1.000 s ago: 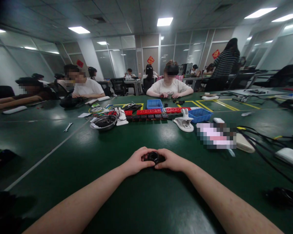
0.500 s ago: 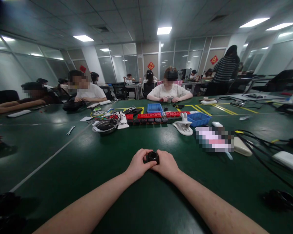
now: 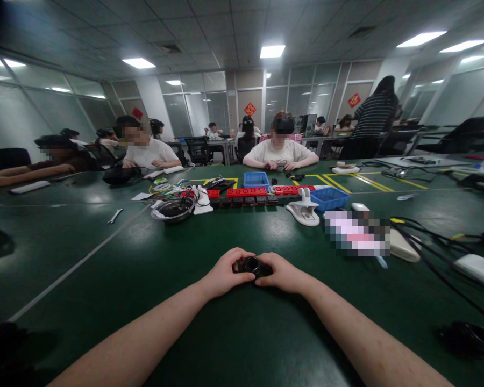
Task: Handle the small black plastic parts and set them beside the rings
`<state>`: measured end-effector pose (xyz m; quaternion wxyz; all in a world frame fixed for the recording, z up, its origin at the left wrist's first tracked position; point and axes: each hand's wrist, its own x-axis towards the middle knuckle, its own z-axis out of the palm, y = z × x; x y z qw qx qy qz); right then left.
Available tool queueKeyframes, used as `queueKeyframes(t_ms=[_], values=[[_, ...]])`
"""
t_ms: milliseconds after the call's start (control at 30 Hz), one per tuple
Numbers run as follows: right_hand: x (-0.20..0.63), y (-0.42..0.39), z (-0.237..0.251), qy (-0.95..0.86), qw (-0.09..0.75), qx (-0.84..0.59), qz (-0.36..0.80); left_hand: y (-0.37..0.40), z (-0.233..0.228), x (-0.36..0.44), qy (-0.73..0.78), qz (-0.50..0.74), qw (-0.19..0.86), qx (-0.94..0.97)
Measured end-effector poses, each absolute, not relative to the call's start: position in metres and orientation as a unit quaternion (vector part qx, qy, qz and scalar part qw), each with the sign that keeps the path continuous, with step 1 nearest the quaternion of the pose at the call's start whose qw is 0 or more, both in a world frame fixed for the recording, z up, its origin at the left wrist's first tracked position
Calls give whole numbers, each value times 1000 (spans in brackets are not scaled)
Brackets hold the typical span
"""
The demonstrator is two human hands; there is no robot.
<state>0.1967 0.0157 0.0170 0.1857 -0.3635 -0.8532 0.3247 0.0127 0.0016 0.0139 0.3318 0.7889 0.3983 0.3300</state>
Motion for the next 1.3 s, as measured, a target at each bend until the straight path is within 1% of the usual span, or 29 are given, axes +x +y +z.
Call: queueKeyframes(t_ms=[300,700,867,1000,1067,1133,1300], values=[[197,15,22,-861,178,-337,336,1,14,12,407,322,348,781],[198,17,15,-842,188,-358,358,1,14,12,402,329,353,778],[197,18,13,-822,195,-360,395,1,15,13,419,318,344,778],[197,18,9,-794,203,-397,412,-1,15,15,438,314,312,782],[194,17,6,-788,208,-428,391,-3,16,18,455,319,284,781],[190,15,3,-787,217,-467,341,-5,15,20,474,328,257,776],[173,6,-3,-779,220,-568,145,-6,13,24,510,347,226,754]])
